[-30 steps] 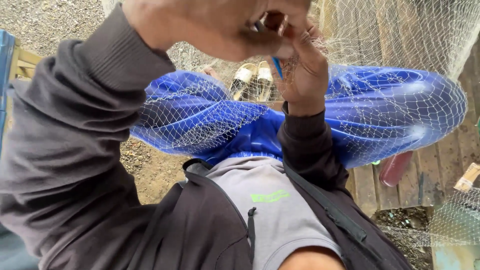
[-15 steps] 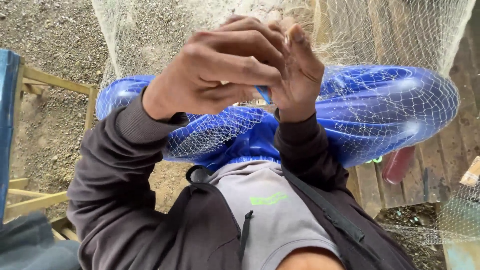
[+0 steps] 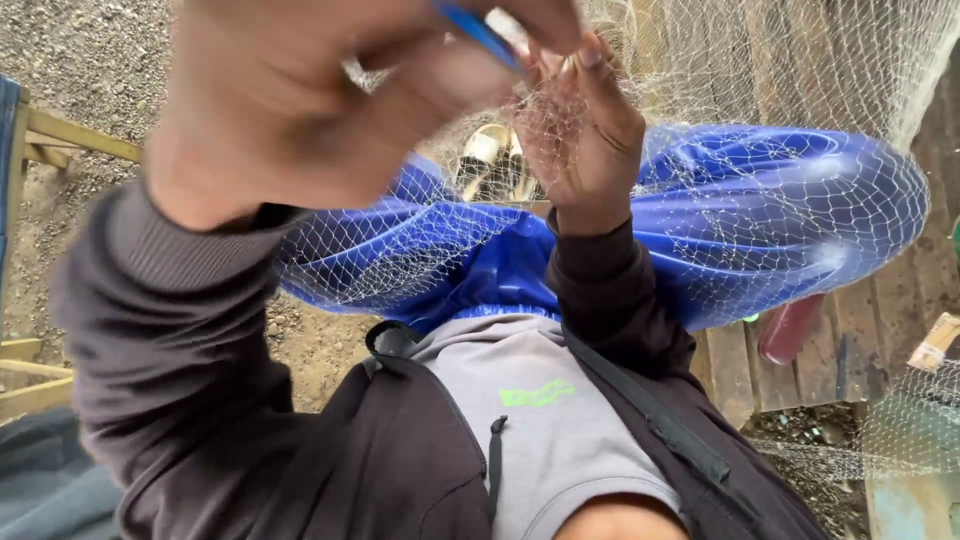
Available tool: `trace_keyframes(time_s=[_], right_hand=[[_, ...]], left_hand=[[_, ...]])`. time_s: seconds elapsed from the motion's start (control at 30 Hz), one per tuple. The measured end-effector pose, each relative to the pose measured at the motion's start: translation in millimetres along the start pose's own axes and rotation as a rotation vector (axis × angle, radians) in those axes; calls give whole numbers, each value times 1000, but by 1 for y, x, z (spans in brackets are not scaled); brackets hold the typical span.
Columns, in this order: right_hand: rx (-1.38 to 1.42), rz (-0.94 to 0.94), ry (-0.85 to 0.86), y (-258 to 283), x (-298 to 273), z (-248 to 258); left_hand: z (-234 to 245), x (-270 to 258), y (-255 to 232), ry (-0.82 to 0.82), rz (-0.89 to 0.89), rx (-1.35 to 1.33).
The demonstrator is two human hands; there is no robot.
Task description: Repairing a fishing net by weaving and tying knots using a netting needle while sitting on the ground.
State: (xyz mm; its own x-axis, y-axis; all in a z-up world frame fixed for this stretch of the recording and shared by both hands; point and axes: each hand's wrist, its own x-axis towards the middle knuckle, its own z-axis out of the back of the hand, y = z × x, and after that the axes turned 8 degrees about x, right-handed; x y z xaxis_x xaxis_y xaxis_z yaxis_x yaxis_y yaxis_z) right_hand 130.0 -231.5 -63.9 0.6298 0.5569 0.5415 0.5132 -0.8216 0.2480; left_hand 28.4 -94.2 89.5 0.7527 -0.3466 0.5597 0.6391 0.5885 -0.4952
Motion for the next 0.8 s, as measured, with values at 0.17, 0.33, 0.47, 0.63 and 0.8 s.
trace_keyframes(time_s=[0.17, 0.33, 0.47, 0.63, 0.8], right_hand=[[-145, 10, -65, 0, 2, -9], [-241, 35, -45, 1, 5, -8], [-211, 29, -13, 1, 5, -15], [-165, 29, 14, 2, 4, -9], [-142, 8, 58, 1, 5, -5]], left_hand=[[27, 11, -9, 585, -124, 1392], [34, 5, 5, 523, -108, 891], [34, -2, -5, 479, -94, 726], [31, -12, -19, 399, -61, 387], [14, -48, -20, 346, -124, 302]])
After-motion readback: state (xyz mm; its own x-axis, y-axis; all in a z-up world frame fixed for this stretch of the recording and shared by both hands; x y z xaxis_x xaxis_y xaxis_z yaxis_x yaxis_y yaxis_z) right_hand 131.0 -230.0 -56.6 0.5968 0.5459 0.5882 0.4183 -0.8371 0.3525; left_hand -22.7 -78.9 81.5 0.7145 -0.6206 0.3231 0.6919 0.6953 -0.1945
